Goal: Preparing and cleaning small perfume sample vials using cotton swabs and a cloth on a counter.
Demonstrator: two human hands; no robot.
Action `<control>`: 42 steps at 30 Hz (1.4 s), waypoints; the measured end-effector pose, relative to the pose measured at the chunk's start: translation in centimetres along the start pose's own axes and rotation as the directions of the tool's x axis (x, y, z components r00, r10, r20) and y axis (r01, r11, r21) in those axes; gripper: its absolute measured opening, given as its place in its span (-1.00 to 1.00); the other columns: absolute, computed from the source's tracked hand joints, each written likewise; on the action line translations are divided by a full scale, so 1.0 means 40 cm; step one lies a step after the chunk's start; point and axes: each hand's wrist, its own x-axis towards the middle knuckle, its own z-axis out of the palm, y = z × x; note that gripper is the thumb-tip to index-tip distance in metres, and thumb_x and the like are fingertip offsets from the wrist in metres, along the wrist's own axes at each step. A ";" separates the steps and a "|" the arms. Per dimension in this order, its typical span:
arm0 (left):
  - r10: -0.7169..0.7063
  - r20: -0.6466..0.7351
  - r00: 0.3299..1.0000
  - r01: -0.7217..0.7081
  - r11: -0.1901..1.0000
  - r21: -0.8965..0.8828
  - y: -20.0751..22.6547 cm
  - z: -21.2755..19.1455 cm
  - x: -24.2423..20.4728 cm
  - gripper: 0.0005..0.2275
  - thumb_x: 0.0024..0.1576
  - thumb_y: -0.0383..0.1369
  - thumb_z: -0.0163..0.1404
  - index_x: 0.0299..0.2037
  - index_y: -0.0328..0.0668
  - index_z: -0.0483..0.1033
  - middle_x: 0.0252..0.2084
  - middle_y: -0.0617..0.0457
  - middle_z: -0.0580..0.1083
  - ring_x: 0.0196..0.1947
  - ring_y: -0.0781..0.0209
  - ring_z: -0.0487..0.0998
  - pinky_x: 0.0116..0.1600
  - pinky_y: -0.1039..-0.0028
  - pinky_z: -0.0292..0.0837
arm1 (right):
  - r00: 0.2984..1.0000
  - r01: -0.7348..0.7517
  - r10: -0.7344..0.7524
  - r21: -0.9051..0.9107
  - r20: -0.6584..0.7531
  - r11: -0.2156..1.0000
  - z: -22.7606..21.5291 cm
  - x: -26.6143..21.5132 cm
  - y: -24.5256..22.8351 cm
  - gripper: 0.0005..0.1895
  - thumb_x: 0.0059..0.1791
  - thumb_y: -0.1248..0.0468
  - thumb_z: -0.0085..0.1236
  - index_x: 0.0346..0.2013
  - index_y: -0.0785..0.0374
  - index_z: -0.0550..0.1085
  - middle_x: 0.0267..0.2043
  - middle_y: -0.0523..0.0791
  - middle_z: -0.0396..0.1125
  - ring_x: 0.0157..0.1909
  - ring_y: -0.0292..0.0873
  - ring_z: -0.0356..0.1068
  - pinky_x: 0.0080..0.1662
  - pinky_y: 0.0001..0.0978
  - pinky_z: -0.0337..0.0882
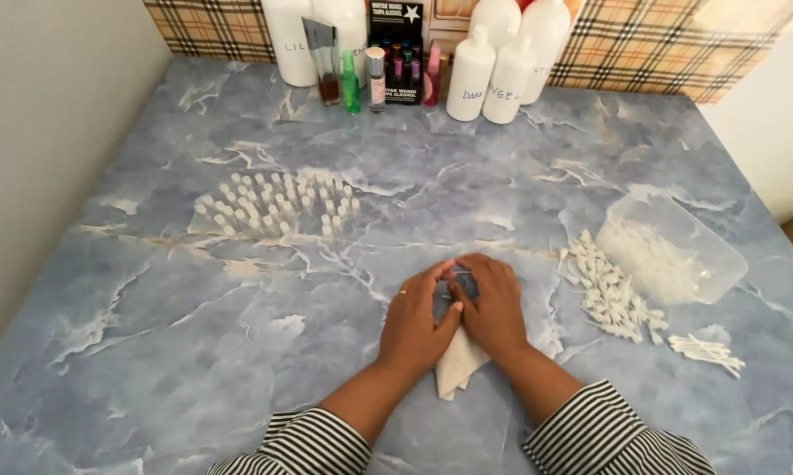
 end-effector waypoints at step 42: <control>-0.171 0.111 0.979 0.176 0.984 -0.032 0.017 -0.015 -0.004 -0.42 0.12 -0.29 0.04 0.38 -0.04 0.19 0.20 0.17 0.47 0.27 0.12 0.39 0.31 0.22 0.22 | 0.961 -0.218 0.211 0.020 0.179 0.976 -0.028 0.024 -0.041 -0.52 -0.03 -0.04 0.02 0.16 -0.04 0.45 0.16 -0.21 0.33 0.30 -0.10 0.18 0.24 -0.03 0.11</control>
